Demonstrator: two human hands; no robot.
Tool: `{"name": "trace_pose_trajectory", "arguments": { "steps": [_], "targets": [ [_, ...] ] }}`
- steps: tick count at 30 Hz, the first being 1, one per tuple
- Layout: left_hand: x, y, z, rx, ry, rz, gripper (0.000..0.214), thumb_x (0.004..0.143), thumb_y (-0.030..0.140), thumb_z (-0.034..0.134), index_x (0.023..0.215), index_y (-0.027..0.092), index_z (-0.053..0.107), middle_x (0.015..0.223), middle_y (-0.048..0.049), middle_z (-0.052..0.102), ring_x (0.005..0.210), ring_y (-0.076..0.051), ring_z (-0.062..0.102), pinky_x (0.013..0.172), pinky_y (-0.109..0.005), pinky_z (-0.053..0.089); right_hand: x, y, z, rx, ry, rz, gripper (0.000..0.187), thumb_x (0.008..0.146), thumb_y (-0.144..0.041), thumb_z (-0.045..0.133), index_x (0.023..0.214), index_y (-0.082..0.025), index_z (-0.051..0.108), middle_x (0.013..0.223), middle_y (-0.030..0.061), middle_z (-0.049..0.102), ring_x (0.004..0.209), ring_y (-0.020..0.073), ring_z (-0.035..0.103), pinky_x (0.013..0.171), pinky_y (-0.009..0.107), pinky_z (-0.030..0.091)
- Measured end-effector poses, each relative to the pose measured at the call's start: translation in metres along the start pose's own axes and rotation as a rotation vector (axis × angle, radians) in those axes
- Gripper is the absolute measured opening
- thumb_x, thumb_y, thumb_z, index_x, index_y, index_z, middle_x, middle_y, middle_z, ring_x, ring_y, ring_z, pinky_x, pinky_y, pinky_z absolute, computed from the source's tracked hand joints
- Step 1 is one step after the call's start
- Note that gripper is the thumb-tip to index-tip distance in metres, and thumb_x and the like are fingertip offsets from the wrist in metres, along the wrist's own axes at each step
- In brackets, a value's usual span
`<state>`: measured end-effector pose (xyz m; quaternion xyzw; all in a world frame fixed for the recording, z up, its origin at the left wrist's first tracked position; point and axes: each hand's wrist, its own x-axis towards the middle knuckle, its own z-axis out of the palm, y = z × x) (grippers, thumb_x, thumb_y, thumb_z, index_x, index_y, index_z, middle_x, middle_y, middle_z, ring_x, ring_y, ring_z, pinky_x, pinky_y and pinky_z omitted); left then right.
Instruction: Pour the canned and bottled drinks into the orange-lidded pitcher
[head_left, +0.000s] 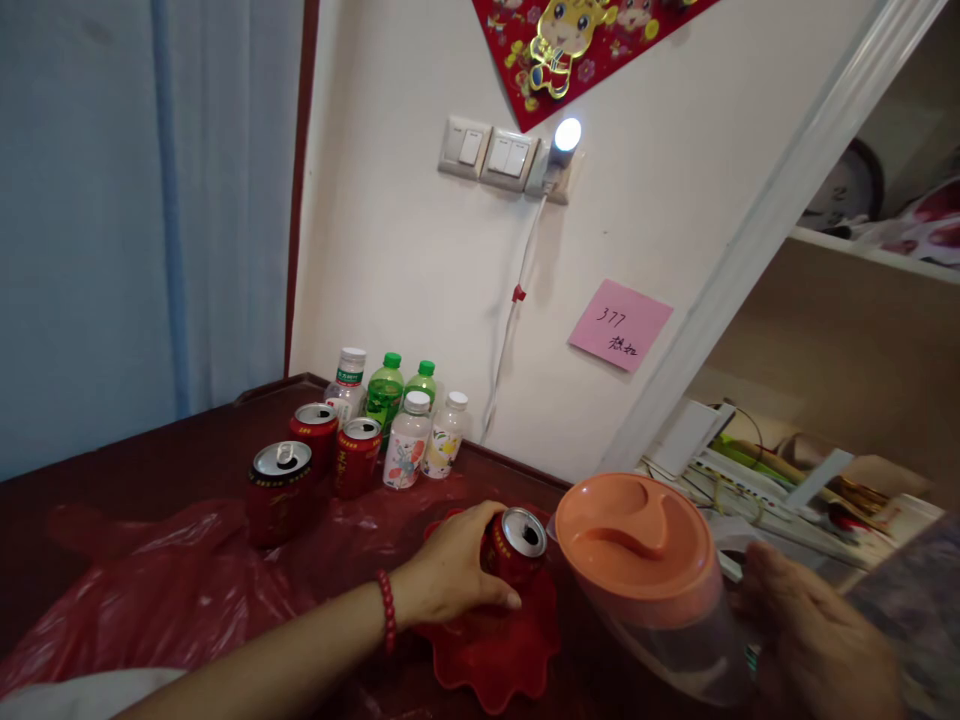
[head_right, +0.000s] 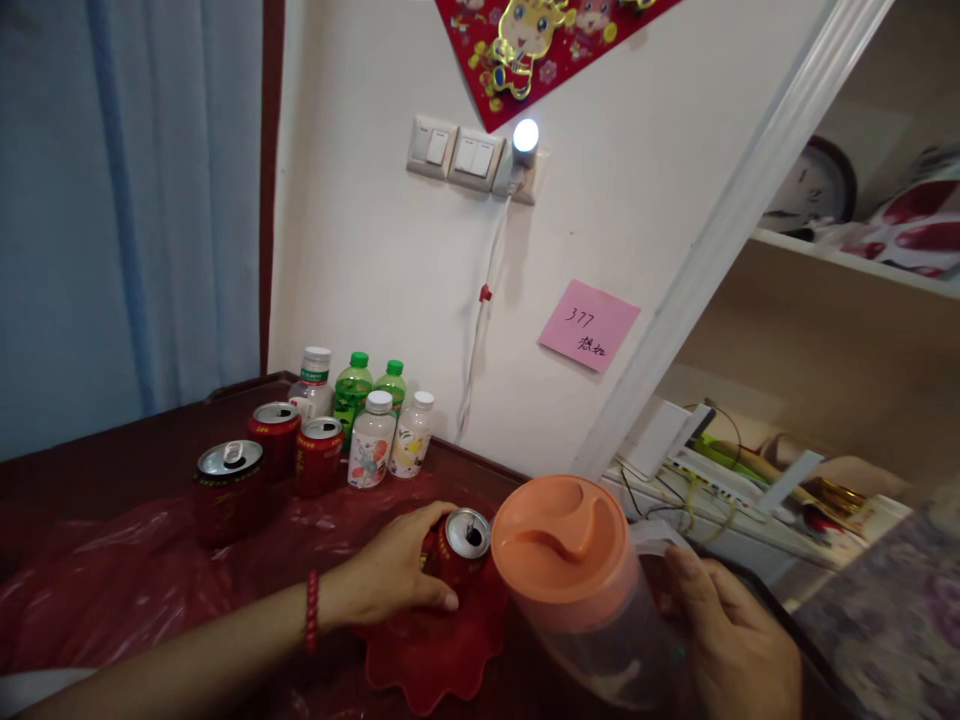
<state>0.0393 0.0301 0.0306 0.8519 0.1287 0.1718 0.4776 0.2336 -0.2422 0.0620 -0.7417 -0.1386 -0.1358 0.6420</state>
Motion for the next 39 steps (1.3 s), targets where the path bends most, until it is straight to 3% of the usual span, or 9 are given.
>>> {"name": "trace_pose_trajectory", "arguments": {
  "steps": [4, 12, 20, 29, 35, 39],
  "targets": [
    [-0.002, -0.001, 0.001, 0.008, -0.003, -0.014, 0.082, 0.051, 0.025, 0.096, 0.125, 0.021, 0.062, 0.128, -0.0096, 0.069, 0.118, -0.035, 0.062, 0.103, -0.047, 0.046, -0.004, -0.011, 0.001, -0.078, -0.007, 0.081, 0.073, 0.053, -0.085, 0.079, 0.085, -0.019, 0.074, 0.068, 0.0055, 0.070, 0.063, 0.0214, 0.061, 0.049, 0.025, 0.046],
    [0.000, -0.009, 0.006, -0.018, -0.034, -0.009, 0.083, 0.050, 0.024, 0.097, 0.125, 0.021, 0.062, 0.130, -0.0105, 0.068, 0.119, -0.035, 0.062, 0.104, -0.047, 0.046, -0.029, -0.048, 0.013, -0.219, -0.005, -0.017, 0.060, 0.068, -0.084, 0.068, 0.071, -0.023, 0.071, 0.062, 0.0033, 0.066, 0.064, 0.0216, 0.056, 0.052, 0.029, 0.039],
    [0.000, -0.011, 0.008, -0.032, -0.049, -0.019, 0.081, 0.050, 0.027, 0.096, 0.124, 0.023, 0.062, 0.130, -0.0100, 0.069, 0.120, -0.036, 0.062, 0.103, -0.048, 0.047, -0.036, -0.058, 0.015, -0.303, -0.031, 0.021, 0.054, 0.072, -0.080, 0.065, 0.076, -0.026, 0.071, 0.063, 0.0022, 0.066, 0.070, 0.0247, 0.056, 0.057, 0.032, 0.036],
    [0.000, -0.009, 0.008, 0.045, -0.061, -0.034, 0.082, 0.051, 0.027, 0.097, 0.126, 0.020, 0.062, 0.131, -0.0119, 0.069, 0.120, -0.038, 0.063, 0.102, -0.048, 0.048, -0.019, -0.043, 0.009, -0.380, -0.026, -0.047, 0.066, 0.064, -0.092, 0.059, 0.070, -0.028, 0.070, 0.056, 0.0027, 0.065, 0.062, 0.0256, 0.058, 0.051, 0.033, 0.037],
    [0.002, -0.017, 0.012, 0.041, -0.060, 0.006, 0.081, 0.053, 0.029, 0.094, 0.127, 0.019, 0.062, 0.130, -0.0126, 0.069, 0.118, -0.038, 0.063, 0.099, -0.048, 0.050, -0.014, -0.030, 0.004, -0.458, -0.014, -0.031, 0.065, 0.068, -0.091, 0.055, 0.076, -0.029, 0.073, 0.066, 0.0030, 0.070, 0.067, 0.0266, 0.061, 0.051, 0.034, 0.035],
    [0.002, -0.019, 0.013, 0.047, -0.052, 0.021, 0.081, 0.053, 0.030, 0.095, 0.126, 0.021, 0.062, 0.129, -0.0115, 0.070, 0.117, -0.037, 0.064, 0.097, -0.047, 0.051, -0.008, -0.011, -0.001, -0.292, -0.028, -0.066, 0.051, 0.072, -0.078, 0.072, 0.080, -0.028, 0.075, 0.066, 0.0014, 0.069, 0.065, 0.0240, 0.058, 0.052, 0.031, 0.036]
  ]
}}
